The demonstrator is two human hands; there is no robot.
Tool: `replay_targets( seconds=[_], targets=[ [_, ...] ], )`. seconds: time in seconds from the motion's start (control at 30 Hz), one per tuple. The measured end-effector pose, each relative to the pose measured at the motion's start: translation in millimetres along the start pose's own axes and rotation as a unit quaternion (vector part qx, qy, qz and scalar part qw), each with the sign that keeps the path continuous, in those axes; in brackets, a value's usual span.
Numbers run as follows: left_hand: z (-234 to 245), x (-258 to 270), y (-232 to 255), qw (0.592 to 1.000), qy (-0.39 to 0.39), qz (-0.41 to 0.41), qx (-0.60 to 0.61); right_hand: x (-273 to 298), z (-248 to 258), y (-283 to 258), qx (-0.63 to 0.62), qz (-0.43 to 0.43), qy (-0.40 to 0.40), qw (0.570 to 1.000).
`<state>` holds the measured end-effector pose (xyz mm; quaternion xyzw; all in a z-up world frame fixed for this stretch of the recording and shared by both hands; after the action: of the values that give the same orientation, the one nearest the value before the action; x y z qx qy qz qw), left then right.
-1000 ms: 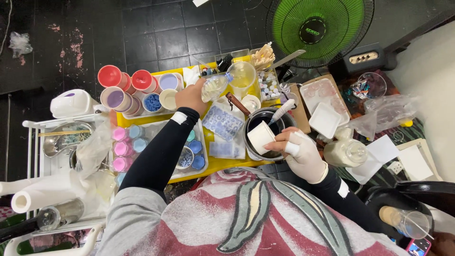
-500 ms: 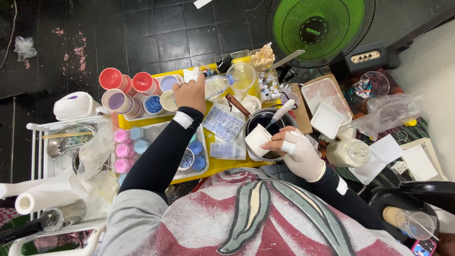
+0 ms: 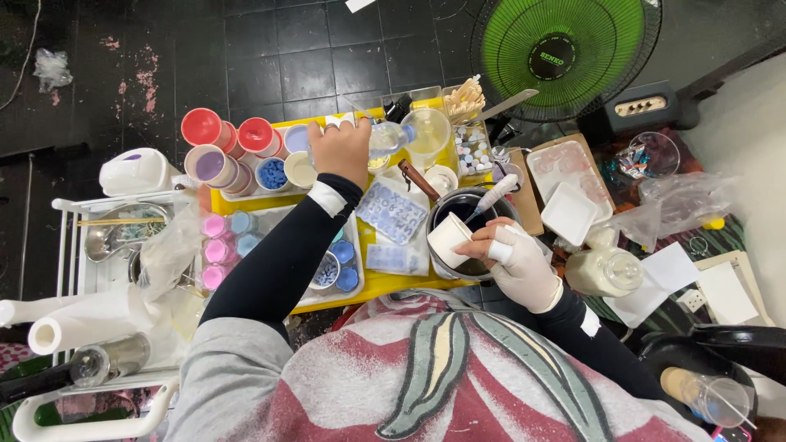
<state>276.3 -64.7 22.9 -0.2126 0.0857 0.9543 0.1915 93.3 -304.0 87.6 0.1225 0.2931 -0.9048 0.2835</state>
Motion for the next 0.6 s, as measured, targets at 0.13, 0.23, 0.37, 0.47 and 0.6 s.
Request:
replay_targets(
  seconds=[0.13, 0.23, 0.37, 0.47, 0.6],
  targets=[
    [0, -1, 2, 1.000, 0.012, -0.010, 0.006, -1, -2, 1, 0.001, -0.001, -0.001, 1.000],
    [1, -3, 4, 0.999, 0.024, -0.019, 0.009, -2, -2, 2, 0.004, -0.006, 0.000, 1.000],
    [-2, 0, 6, 1.000, 0.017, -0.016, -0.007, -2, -1, 0, 0.010, -0.023, 0.013, 1.000],
    [-3, -3, 7, 0.999, 0.026, -0.021, -0.016, -2, -3, 4, 0.007, -0.045, 0.019, 0.999],
    [8, -5, 14, 0.999, 0.026, -0.019, -0.036, 1, -9, 10, -0.012, -0.063, 0.012, 0.998]
  ],
)
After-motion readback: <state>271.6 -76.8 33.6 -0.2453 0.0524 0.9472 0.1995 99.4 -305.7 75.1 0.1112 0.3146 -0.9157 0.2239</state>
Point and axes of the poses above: each hand's wrist, its own x-axis away from the middle knuckle, its own z-axis out of the back of the hand, y = z × x, the point moved 6 cm from there along -x, towards the middle knuckle, and after that the axes turned 15 degrees about x, right-handed, at the moved point
